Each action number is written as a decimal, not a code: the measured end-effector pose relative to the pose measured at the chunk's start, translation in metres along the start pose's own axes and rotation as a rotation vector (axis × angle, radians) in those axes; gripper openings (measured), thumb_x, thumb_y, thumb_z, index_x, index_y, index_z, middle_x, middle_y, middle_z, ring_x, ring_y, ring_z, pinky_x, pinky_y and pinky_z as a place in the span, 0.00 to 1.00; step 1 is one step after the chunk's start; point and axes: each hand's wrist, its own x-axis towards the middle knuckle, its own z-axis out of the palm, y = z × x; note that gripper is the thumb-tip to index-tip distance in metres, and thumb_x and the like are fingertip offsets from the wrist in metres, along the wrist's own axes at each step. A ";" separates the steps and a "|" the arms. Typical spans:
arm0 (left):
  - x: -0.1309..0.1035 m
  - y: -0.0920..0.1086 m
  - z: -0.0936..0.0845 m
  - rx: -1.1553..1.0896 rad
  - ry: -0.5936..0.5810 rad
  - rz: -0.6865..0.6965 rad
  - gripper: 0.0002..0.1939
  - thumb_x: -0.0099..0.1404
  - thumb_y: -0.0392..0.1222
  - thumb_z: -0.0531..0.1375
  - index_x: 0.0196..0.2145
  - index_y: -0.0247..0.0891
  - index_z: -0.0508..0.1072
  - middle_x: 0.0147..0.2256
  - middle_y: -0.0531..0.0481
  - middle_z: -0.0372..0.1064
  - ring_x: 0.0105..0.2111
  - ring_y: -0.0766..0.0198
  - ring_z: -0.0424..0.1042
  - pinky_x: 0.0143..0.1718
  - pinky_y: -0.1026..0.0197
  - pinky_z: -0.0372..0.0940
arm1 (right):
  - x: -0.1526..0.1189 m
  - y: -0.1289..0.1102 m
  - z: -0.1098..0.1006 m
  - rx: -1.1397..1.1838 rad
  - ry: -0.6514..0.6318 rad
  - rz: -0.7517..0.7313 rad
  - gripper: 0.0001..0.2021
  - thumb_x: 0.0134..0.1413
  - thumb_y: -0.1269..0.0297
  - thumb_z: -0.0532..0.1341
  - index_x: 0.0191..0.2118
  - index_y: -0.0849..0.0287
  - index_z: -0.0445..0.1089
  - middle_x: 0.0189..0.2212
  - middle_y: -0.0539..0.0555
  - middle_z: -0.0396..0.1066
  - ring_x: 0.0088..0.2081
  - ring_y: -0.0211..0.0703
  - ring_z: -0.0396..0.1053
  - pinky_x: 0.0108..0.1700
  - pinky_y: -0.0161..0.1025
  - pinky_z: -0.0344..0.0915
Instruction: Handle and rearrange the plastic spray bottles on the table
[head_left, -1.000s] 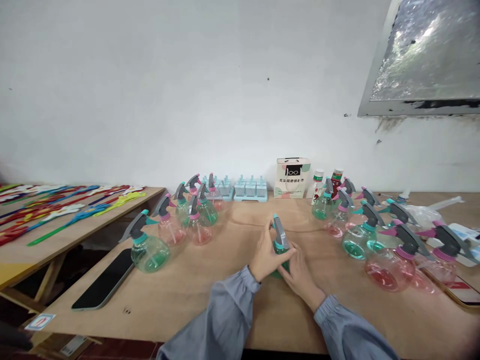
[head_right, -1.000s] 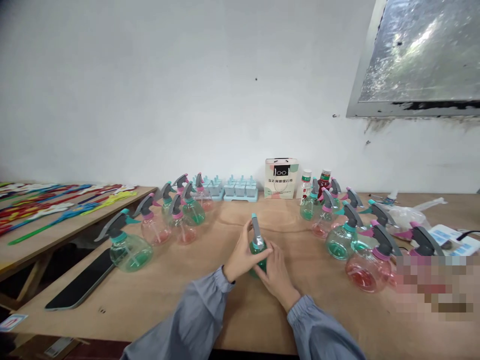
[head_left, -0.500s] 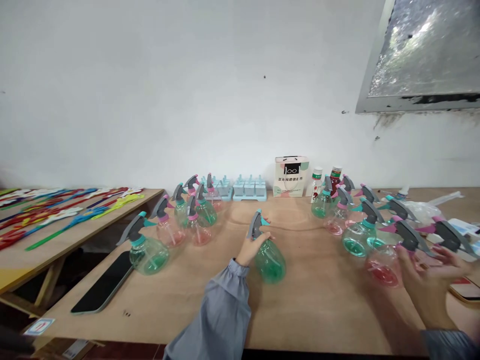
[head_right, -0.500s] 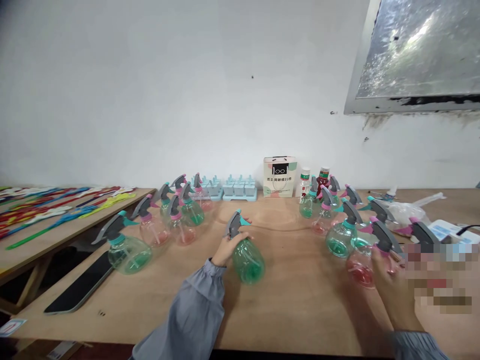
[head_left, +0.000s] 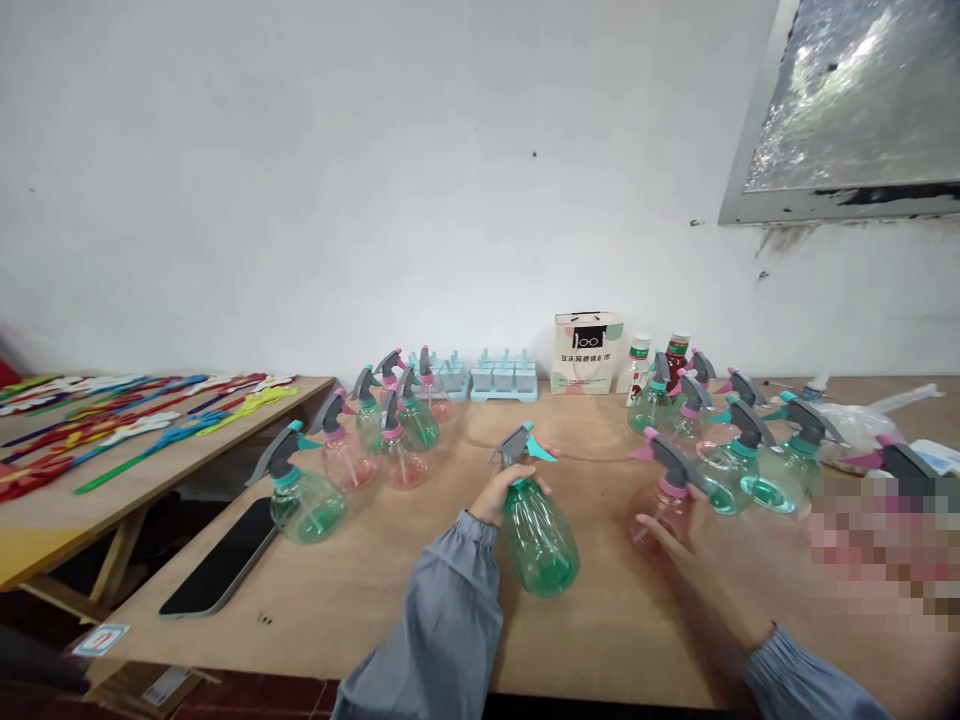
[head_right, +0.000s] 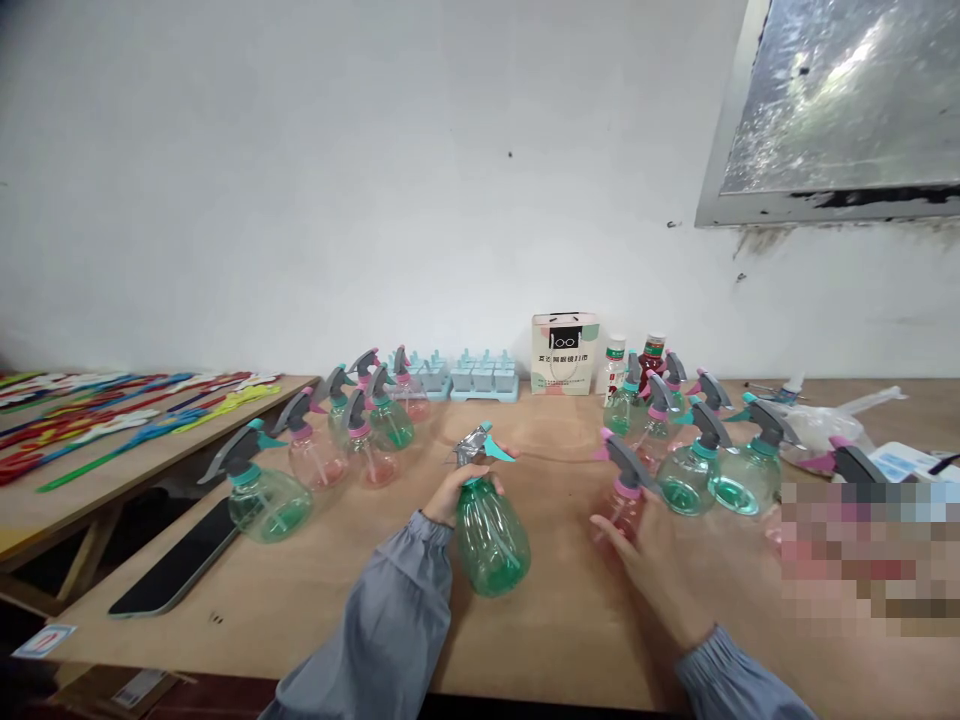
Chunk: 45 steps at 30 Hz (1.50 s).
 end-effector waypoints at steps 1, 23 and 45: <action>0.000 -0.001 -0.001 -0.001 -0.003 0.006 0.20 0.44 0.46 0.67 0.38 0.40 0.76 0.47 0.44 0.77 0.22 0.66 0.73 0.25 0.62 0.64 | 0.004 -0.008 0.015 0.018 -0.061 -0.026 0.39 0.44 0.33 0.65 0.54 0.56 0.63 0.47 0.64 0.70 0.49 0.64 0.69 0.52 0.62 0.67; 0.009 -0.021 -0.014 -0.099 0.008 0.029 0.13 0.43 0.40 0.63 0.30 0.37 0.72 0.28 0.52 0.75 0.22 0.65 0.71 0.30 0.62 0.64 | 0.001 -0.033 0.074 0.149 -0.197 -0.024 0.40 0.53 0.43 0.63 0.64 0.60 0.52 0.57 0.66 0.63 0.58 0.60 0.65 0.60 0.59 0.63; 0.001 -0.018 -0.003 0.093 -0.065 0.130 0.18 0.49 0.42 0.65 0.40 0.35 0.76 0.43 0.44 0.78 0.23 0.66 0.75 0.44 0.55 0.67 | -0.002 -0.031 0.076 0.193 -0.190 0.013 0.42 0.51 0.40 0.64 0.63 0.61 0.52 0.57 0.67 0.63 0.58 0.60 0.65 0.59 0.60 0.64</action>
